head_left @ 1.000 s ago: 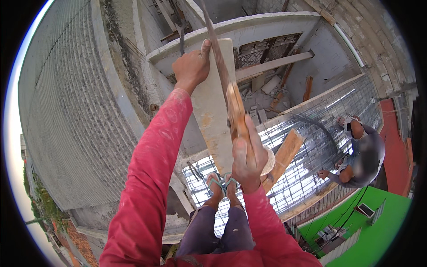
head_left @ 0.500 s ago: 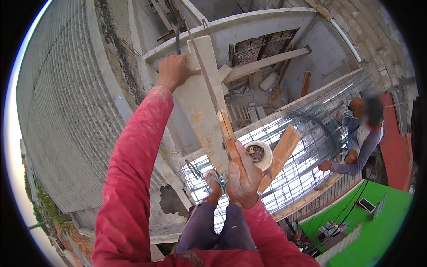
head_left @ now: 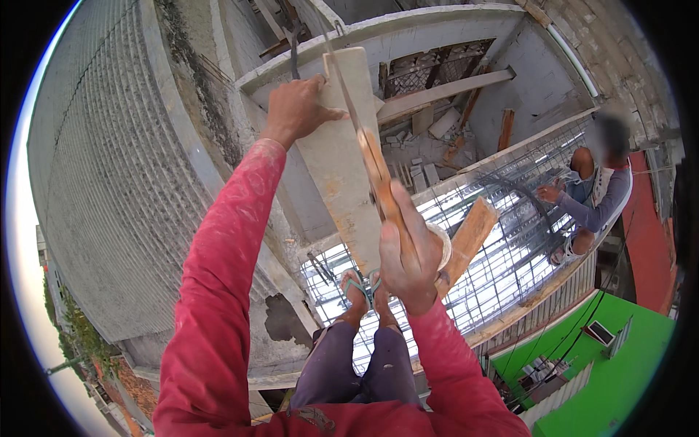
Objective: The person saws a piece of wood using a hand saw while standing on a metal grid. They then place the cut piece of wood against a concrete wall and adjust its position.
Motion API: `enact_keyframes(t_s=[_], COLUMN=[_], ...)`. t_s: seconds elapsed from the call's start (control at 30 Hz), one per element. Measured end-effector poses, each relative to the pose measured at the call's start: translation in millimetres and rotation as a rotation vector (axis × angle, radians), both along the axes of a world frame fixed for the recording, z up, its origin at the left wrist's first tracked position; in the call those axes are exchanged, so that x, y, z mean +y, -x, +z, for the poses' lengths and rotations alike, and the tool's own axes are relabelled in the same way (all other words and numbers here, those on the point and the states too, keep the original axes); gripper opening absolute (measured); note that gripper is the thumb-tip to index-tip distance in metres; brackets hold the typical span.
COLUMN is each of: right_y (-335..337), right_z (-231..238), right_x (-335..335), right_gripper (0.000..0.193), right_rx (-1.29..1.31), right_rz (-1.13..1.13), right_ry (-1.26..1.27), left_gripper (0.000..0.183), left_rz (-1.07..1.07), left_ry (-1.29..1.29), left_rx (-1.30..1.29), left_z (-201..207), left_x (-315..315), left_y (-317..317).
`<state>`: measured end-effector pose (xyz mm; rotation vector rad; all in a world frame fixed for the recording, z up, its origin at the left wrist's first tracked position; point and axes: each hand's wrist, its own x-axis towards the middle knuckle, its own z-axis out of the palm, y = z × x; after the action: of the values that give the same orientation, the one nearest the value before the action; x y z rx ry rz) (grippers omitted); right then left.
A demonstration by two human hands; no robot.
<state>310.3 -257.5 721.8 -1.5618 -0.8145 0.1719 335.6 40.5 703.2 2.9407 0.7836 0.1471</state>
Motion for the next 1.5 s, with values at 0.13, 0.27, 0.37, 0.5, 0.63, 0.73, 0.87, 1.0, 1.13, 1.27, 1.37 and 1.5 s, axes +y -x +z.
enact_keyframes(t_s=[0.13, 0.27, 0.37, 0.5, 0.63, 0.73, 0.87, 1.0, 1.13, 1.27, 1.37, 1.5], right_y=[-6.6, 21.1, -15.7, 10.9, 23.3, -9.4, 32.0, -8.1, 4.9, 13.7, -16.7, 15.8], right_z=[4.0, 7.0, 23.0, 2.3, 18.2, 18.2, 20.5, 35.0, 38.0, 45.7, 63.0, 68.7], right_x=[10.7, -18.4, 23.4, -18.0, -24.2, 11.4, -32.7, 3.0, -16.1, -32.4, -2.5, -37.8], right_gripper=[0.046, 0.045, 0.046, 0.047, 0.047, 0.047, 0.048, 0.046, 0.046, 0.046, 0.047, 0.043], right_rx=[0.105, -0.013, -0.079, -0.119, -0.025, 0.009, 0.092, -0.022, 0.027, -0.079, -0.012, 0.052], right_rz=[-0.062, -0.040, -0.074, -0.066, -0.065, -0.087, -0.078, -0.091, -0.069, -0.087, -0.078, -0.055], right_ry=[0.060, -0.032, 0.106, 0.038, 0.050, 0.055, -0.098, 0.001, 0.054, -0.035, 0.175, 0.110], left_gripper=[0.071, 0.069, 0.068, 0.066, 0.069, 0.073, 0.073, 0.073, 0.070, 0.067, 0.066, 0.064], left_rz=[-0.023, -0.028, -0.030, -0.022, 0.038, -0.011, -0.001, -0.012, -0.045, -0.048, -0.034, -0.074], left_ry=[-0.030, 0.008, -0.003, 0.013, 0.005, -0.017, -0.002, -0.033, -0.020, -0.007, 0.003, 0.003], left_rx=[-0.044, -0.044, -0.033, -0.035, 0.017, -0.048, -0.025, -0.012, -0.068, -0.058, -0.018, -0.046], left_z=[2.0, 0.7, 4.5, 8.0, 6.2, 2.8, 4.1, 2.8, -2.6, -7.1, 0.6, 1.3], left_x=[0.2, 3.3, -16.8, 1.5, -12.2, -11.8, 5.9, -16.1, -3.4, -11.9, -27.5, -17.6], left_y=[-2.1, 2.0, -13.6, -6.5, -13.1, -12.6, -11.4, -16.2, -12.1, -11.0, -8.2, -2.8])
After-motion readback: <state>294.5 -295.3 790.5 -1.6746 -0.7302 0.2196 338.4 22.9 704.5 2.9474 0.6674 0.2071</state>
